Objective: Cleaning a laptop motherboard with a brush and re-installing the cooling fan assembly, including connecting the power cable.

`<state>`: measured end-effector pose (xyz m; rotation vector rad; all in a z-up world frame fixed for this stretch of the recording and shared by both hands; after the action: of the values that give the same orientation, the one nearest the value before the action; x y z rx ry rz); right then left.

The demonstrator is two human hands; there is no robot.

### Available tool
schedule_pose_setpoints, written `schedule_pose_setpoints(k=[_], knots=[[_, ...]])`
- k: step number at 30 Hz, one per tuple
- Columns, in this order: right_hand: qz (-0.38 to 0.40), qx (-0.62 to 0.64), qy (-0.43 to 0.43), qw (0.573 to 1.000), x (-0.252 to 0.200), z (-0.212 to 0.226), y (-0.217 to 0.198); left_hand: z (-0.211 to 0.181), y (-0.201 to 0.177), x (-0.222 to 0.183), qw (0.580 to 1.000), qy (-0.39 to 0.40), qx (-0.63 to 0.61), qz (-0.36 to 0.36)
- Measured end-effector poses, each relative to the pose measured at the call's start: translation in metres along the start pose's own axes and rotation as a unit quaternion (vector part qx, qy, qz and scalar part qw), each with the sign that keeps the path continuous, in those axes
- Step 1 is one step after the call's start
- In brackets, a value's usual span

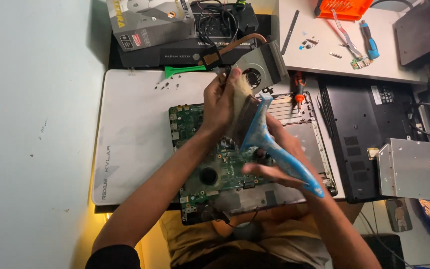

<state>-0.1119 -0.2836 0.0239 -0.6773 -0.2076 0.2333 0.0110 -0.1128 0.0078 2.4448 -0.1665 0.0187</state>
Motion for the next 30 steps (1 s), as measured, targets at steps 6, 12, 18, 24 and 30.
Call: schedule_pose_setpoints(k=[6, 12, 18, 24, 30], knots=[[-0.263, 0.064, 0.023, 0.962, 0.003, -0.029, 0.004, 0.016, -0.001, -0.003, 0.991, 0.084, 0.093, 0.053], [-0.324, -0.188, -0.008, 0.927, -0.005, 0.014, -0.047, 0.026, -0.002, -0.006, 0.981, 0.082, 0.12, 0.131], [-0.146, -0.174, -0.046, 0.973, 0.006, 0.035, -0.041, 0.016, 0.008, -0.017, 0.957, 0.082, 0.216, 0.174], [-0.308, -0.234, -0.018, 0.922, -0.008, 0.003, -0.046, 0.042, -0.009, -0.011, 0.959, 0.047, 0.234, 0.155], [-0.247, -0.248, -0.009, 0.937, 0.005, 0.013, -0.048, 0.05, -0.009, -0.004, 0.95, 0.043, 0.262, 0.161]])
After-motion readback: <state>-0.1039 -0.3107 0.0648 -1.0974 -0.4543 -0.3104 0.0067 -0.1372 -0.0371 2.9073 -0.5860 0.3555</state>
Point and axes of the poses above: each hand's wrist, its own x-axis towards the middle knuckle, its own y-axis out of the palm, z = x × y, the point moved 3 cm from there along x, towards the middle knuckle, and after that the axes turned 9 degrees about -x, right-handed, at the moved point
